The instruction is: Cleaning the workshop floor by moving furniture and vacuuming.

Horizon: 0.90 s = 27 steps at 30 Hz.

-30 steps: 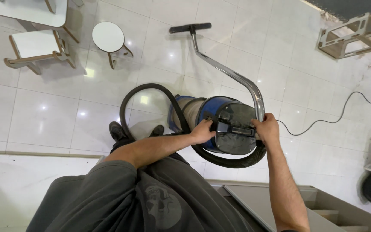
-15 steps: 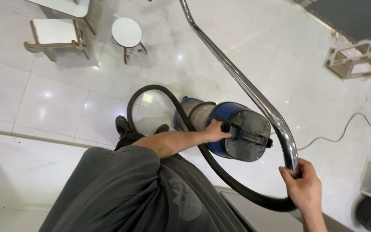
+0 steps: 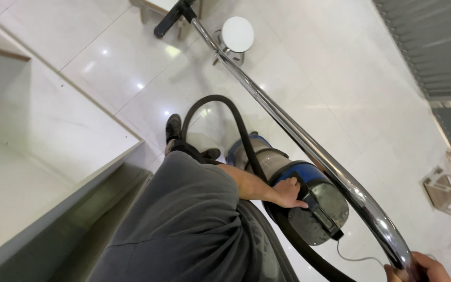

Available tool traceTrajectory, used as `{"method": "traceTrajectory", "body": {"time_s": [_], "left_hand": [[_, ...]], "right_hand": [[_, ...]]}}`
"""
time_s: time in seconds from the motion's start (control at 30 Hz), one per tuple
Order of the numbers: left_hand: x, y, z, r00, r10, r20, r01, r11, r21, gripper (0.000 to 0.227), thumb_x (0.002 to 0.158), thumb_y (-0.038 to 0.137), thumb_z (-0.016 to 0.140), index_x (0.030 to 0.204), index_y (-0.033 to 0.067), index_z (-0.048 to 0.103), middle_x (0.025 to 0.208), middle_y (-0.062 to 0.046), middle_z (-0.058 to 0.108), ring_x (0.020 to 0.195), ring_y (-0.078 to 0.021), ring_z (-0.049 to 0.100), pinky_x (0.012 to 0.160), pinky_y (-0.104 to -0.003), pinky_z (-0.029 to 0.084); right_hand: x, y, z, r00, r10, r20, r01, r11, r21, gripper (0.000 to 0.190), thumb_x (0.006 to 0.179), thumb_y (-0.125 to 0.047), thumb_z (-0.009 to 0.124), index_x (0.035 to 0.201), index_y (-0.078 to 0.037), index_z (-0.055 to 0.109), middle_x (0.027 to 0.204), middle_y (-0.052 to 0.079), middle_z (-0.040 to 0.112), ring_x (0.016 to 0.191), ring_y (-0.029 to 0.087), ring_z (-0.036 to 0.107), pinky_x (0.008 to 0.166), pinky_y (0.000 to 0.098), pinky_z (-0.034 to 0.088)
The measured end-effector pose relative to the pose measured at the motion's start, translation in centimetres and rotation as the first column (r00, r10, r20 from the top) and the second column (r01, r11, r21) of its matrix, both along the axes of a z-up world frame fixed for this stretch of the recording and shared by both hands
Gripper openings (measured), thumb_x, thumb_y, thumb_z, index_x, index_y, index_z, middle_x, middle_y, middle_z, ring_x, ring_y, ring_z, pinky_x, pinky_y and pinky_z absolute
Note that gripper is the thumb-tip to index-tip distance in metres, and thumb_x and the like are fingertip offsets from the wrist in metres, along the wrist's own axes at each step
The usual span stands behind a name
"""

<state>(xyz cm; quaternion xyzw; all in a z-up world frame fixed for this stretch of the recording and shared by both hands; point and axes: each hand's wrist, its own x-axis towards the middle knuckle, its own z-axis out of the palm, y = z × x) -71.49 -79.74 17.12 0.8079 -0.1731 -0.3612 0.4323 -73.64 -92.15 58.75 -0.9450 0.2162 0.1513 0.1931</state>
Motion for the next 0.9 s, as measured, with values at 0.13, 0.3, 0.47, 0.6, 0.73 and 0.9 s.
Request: {"method": "traceTrajectory", "body": {"time_s": [0.13, 0.3, 0.47, 0.6, 0.73, 0.9], "left_hand": [[2.0, 2.4, 2.7, 0.986, -0.138, -0.092, 0.141, 0.990, 0.028, 0.104, 0.078, 0.081, 0.042, 0.146, 0.0017, 0.053, 0.145, -0.014, 0.044, 0.114, -0.0319, 0.059, 0.087, -0.042, 0.055], [5.6, 15.9, -2.1, 0.950, 0.183, -0.253, -0.214, 0.972, -0.100, 0.069, 0.094, 0.064, 0.047, 0.127, 0.0037, 0.054, 0.126, -0.013, 0.047, 0.113, -0.0279, 0.041, 0.093, -0.041, 0.038], [0.6, 33.8, -12.6, 0.251, 0.940, -0.230, -0.893, 0.316, 0.321, 0.082, 0.097, 0.051, 0.054, 0.157, 0.0005, 0.031, 0.162, -0.020, 0.037, 0.148, -0.0367, 0.037, 0.117, -0.049, 0.037], [-3.3, 43.1, -7.6, -0.178, 0.836, 0.518, -0.971, -0.234, 0.043, 0.111, 0.071, 0.036, 0.083, 0.159, -0.0021, 0.028, 0.162, -0.028, 0.028, 0.147, -0.0462, 0.036, 0.118, -0.055, 0.035], [-4.3, 49.7, -10.7, 0.159, 0.788, 0.595, -0.928, 0.325, -0.183, 0.057, 0.056, 0.008, 0.084, 0.112, 0.0147, 0.072, 0.104, -0.006, 0.074, 0.128, -0.0307, 0.063, 0.120, -0.050, 0.038], [-5.0, 56.8, -12.6, 0.322, 0.740, 0.591, -0.932, 0.357, 0.062, 0.043, 0.064, 0.012, 0.083, 0.104, 0.0176, 0.067, 0.093, -0.007, 0.069, 0.100, -0.0343, 0.070, 0.096, -0.050, 0.054]], "right_hand": [[6.1, 5.3, -1.2, 0.944, 0.324, -0.066, -0.328, 0.942, -0.067, 0.051, 0.081, -0.014, 0.086, 0.130, -0.014, 0.072, 0.072, 0.005, 0.069, 0.076, 0.009, 0.055, 0.080, 0.0231, 0.043], [14.1, 15.9, -4.9, 0.760, 0.553, -0.342, -0.631, 0.754, -0.182, 0.049, 0.081, -0.041, 0.079, 0.127, -0.027, 0.067, 0.084, 0.000, 0.081, 0.083, 0.020, 0.077, 0.084, 0.0335, 0.054], [17.5, 24.5, -12.1, 0.456, 0.810, -0.369, -0.886, 0.454, -0.099, 0.046, 0.080, -0.046, 0.071, 0.123, -0.031, 0.062, 0.089, -0.006, 0.079, 0.087, 0.023, 0.074, 0.086, 0.0350, 0.054], [18.0, 31.6, -18.2, 0.209, 0.934, -0.291, -0.976, 0.217, -0.004, 0.049, 0.082, -0.046, 0.071, 0.126, -0.026, 0.062, 0.094, 0.002, 0.079, 0.094, 0.028, 0.075, 0.084, 0.0413, 0.057], [18.4, 37.8, -23.3, 0.029, 0.988, -0.154, -1.000, 0.029, 0.001, 0.049, 0.083, -0.048, 0.075, 0.121, -0.019, 0.065, 0.090, 0.005, 0.078, 0.095, 0.027, 0.077, 0.083, 0.0407, 0.059], [19.0, 44.2, -25.3, -0.035, 0.968, 0.248, -0.999, -0.032, -0.016, 0.045, 0.082, -0.032, 0.079, 0.120, -0.011, 0.067, 0.105, 0.013, 0.073, 0.107, 0.033, 0.069, 0.095, 0.0460, 0.051]]}}
